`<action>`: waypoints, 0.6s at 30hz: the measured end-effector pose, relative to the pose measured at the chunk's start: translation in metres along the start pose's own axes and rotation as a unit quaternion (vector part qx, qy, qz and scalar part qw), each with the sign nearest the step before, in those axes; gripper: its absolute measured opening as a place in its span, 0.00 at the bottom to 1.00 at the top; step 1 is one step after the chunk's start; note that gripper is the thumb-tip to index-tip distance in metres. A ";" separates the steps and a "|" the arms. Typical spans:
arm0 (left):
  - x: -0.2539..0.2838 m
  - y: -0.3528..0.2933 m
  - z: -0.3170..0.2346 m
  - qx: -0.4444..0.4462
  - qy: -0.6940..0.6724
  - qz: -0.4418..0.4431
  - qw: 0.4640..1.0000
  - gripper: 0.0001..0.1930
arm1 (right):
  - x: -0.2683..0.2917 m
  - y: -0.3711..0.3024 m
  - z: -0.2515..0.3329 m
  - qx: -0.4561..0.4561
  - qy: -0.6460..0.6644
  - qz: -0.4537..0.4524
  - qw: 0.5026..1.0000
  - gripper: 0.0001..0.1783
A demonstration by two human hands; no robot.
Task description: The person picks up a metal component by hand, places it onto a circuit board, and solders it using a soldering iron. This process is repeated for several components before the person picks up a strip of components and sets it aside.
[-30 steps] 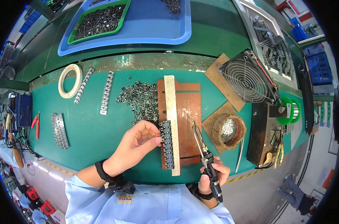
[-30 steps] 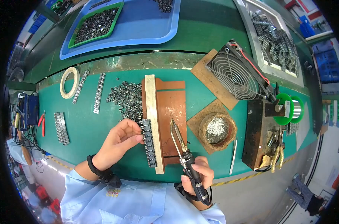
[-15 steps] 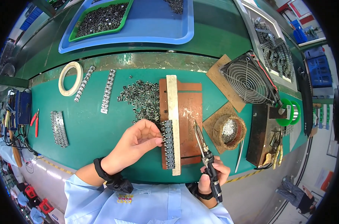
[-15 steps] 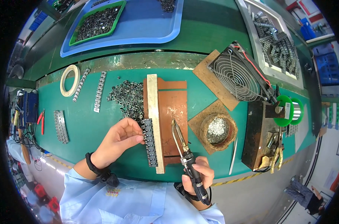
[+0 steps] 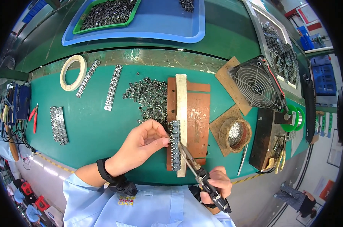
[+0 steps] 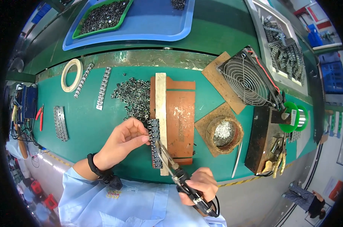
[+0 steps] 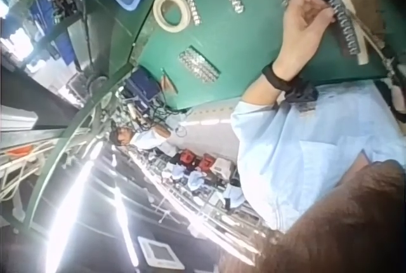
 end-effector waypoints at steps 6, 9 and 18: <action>0.001 -0.001 0.000 -0.004 0.028 0.006 1.000 0.05 | -0.001 0.003 0.006 0.015 0.009 -0.014 1.000 0.21; 0.001 0.000 0.001 -0.001 0.032 0.014 0.999 0.05 | -0.001 0.004 0.006 0.009 0.012 -0.023 1.000 0.21; 0.001 0.001 0.001 0.013 0.020 0.018 1.000 0.04 | -0.002 0.005 0.005 -0.001 0.017 -0.005 1.000 0.21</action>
Point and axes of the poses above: each hand's wrist, its own y-axis towards the middle knuckle, its own x-axis out of the back of the hand, z = x × y, the point moved 6 cm from there along y, towards the middle knuckle, and after that the axes turned 1 degree about -y, right-handed, at the moved point
